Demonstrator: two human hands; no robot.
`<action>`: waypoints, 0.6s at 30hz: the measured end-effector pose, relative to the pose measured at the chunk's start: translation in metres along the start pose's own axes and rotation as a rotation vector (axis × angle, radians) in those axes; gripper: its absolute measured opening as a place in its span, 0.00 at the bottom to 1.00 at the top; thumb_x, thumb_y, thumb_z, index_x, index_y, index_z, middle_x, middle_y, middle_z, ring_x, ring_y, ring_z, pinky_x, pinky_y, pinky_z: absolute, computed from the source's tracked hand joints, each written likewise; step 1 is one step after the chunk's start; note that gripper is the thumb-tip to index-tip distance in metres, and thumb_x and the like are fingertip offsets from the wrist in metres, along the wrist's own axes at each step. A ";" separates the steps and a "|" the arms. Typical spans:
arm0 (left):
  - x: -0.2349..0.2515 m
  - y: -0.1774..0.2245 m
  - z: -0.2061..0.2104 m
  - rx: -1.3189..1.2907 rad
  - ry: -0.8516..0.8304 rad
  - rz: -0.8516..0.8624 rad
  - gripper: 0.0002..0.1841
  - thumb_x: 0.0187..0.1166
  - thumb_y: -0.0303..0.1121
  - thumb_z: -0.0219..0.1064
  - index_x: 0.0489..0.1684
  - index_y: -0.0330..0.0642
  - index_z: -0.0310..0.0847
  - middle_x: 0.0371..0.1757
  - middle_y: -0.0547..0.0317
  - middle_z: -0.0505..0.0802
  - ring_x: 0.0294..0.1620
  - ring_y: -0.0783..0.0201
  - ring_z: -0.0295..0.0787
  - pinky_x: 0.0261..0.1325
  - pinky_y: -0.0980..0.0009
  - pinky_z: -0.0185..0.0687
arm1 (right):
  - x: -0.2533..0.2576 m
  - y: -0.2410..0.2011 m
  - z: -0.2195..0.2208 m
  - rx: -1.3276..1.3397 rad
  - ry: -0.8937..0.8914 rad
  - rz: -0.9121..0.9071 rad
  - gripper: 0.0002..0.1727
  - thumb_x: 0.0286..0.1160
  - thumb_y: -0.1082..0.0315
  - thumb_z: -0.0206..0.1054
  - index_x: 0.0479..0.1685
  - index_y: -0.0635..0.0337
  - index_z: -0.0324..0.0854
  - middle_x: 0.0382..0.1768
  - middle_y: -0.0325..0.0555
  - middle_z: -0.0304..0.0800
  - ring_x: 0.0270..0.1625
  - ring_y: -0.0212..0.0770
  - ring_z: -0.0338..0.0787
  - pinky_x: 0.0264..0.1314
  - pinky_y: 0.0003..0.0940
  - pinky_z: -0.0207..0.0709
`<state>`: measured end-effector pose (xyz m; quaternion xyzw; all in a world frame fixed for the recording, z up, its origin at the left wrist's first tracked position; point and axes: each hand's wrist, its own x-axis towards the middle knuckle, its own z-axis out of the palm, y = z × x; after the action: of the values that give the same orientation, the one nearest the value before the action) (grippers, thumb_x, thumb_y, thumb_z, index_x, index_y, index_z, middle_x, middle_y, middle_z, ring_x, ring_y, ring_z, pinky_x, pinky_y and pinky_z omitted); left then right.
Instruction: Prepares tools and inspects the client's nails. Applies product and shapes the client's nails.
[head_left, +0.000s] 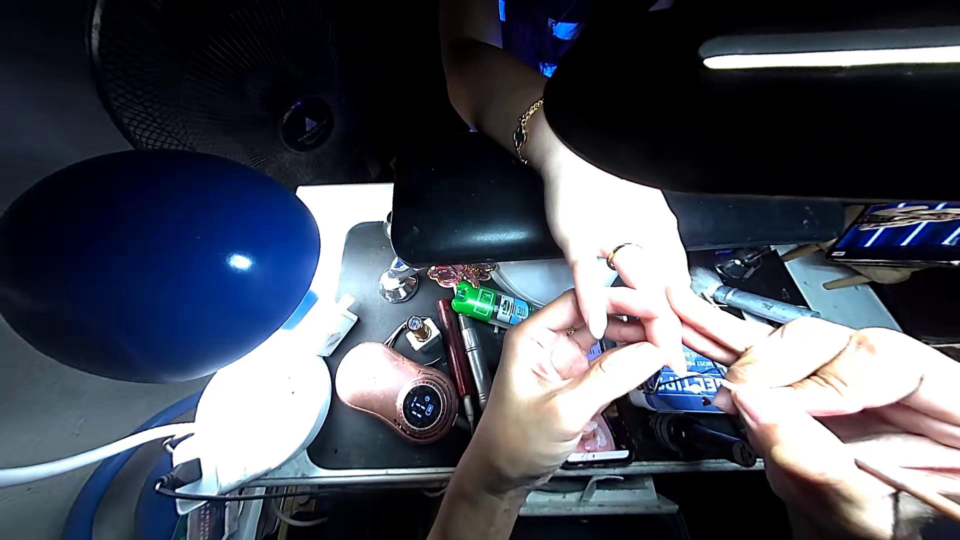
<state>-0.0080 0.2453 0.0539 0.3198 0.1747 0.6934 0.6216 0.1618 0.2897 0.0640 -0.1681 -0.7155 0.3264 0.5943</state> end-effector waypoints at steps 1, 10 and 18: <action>0.000 0.000 0.000 -0.001 -0.001 -0.007 0.13 0.75 0.12 0.63 0.55 0.29 0.80 0.51 0.49 0.93 0.51 0.66 0.91 0.57 0.71 0.87 | 0.000 0.000 0.000 0.000 -0.001 0.001 0.06 0.67 0.68 0.76 0.34 0.50 0.83 0.38 0.33 0.95 0.48 0.37 0.98 0.62 0.40 0.95; -0.004 0.004 -0.003 0.056 0.008 -0.106 0.17 0.77 0.13 0.62 0.60 0.37 0.82 0.49 0.50 0.91 0.37 0.72 0.87 0.44 0.77 0.85 | -0.006 -0.002 -0.015 0.076 0.030 0.028 0.05 0.68 0.67 0.76 0.36 0.46 0.85 0.36 0.35 0.95 0.47 0.44 0.98 0.62 0.47 0.94; -0.003 0.007 -0.001 0.096 0.000 -0.076 0.16 0.80 0.14 0.59 0.63 0.36 0.79 0.56 0.50 0.91 0.52 0.66 0.90 0.58 0.70 0.86 | -0.031 -0.026 -0.094 -0.395 0.028 0.252 0.05 0.72 0.71 0.75 0.39 0.60 0.84 0.37 0.46 0.96 0.36 0.43 0.97 0.40 0.33 0.95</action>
<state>-0.0141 0.2413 0.0565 0.3422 0.2196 0.6601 0.6316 0.2628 0.2764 0.0662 -0.3736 -0.7306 0.2493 0.5142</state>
